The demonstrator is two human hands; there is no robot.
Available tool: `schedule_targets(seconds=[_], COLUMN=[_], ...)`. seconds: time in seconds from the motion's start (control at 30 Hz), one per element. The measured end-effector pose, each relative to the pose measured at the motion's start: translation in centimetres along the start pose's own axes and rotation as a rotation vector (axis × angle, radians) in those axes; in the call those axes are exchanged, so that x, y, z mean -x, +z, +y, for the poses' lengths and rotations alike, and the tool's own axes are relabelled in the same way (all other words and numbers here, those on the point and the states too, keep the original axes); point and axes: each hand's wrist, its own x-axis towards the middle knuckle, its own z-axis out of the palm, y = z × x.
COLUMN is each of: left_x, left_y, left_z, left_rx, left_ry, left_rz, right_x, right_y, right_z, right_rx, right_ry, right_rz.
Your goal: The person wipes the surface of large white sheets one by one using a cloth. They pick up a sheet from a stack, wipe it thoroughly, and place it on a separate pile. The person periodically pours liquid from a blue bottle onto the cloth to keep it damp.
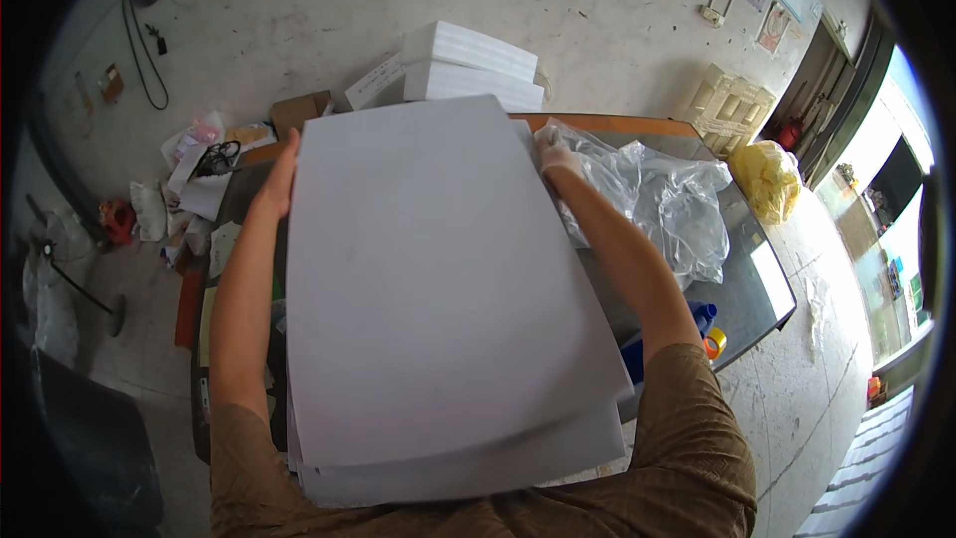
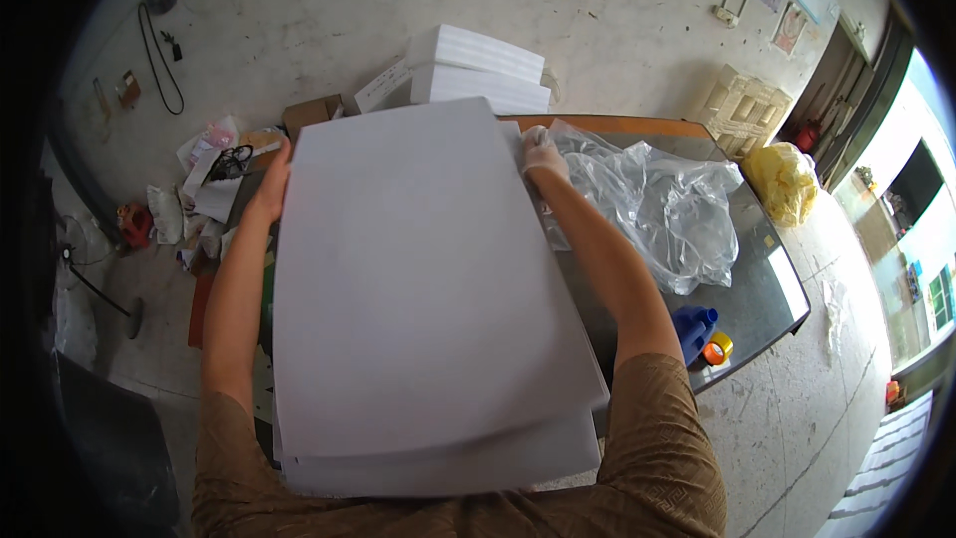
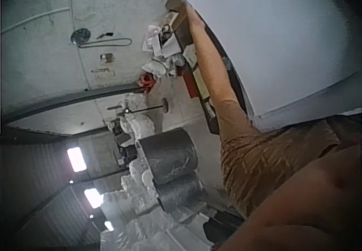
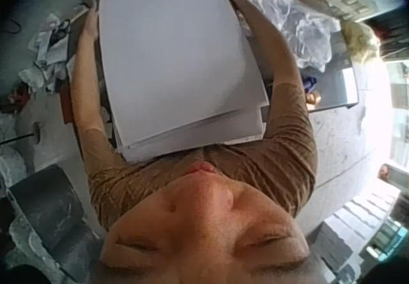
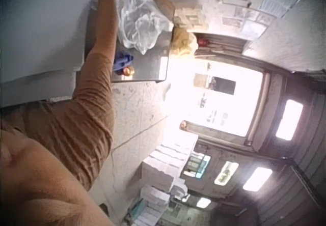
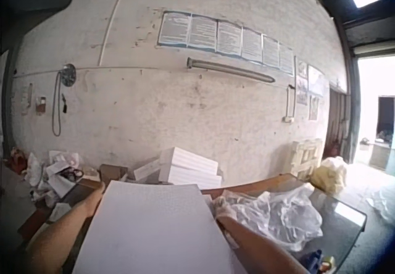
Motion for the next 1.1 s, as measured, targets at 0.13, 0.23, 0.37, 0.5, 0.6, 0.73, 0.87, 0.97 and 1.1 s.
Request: schedule_targets(seconds=[0.13,0.23,0.37,0.5,0.6,0.73,0.87,0.97,1.1], left_x=[-0.3,2.0,12.9,29.0,35.5,36.8,37.1,37.7,40.3], left_y=[2.1,0.6,0.3,6.2,12.6,16.3,16.4,15.7,17.8], left_z=[-0.1,-0.4,-2.3,-5.9,-9.7,-9.4,-8.5,-7.6,-4.1], left_rx=[-0.108,0.001,0.216,0.398,0.377,0.055,-0.223,-0.325,-0.615], left_ry=[0.011,0.079,0.098,0.253,0.379,0.471,0.412,0.302,0.099], left_rz=[0.146,0.448,0.388,0.168,0.136,0.305,0.287,0.659,0.78], right_x=[-0.9,2.8,11.6,26.8,34.8,38.8,37.0,34.9,35.0], right_y=[0.0,-2.2,-9.5,-17.7,-16.9,-14.9,-14.8,-17.8,-18.0], right_z=[1.5,0.5,4.0,11.1,14.1,10.0,8.1,8.9,14.0], right_rx=[-0.151,-0.204,-0.26,-0.147,-0.618,-0.659,-0.312,-0.374,-0.244], right_ry=[-0.204,-0.156,0.194,0.18,0.336,0.166,-0.153,0.18,-0.331], right_rz=[-0.033,-0.013,-0.049,0.093,0.151,-0.019,0.07,0.115,0.225])
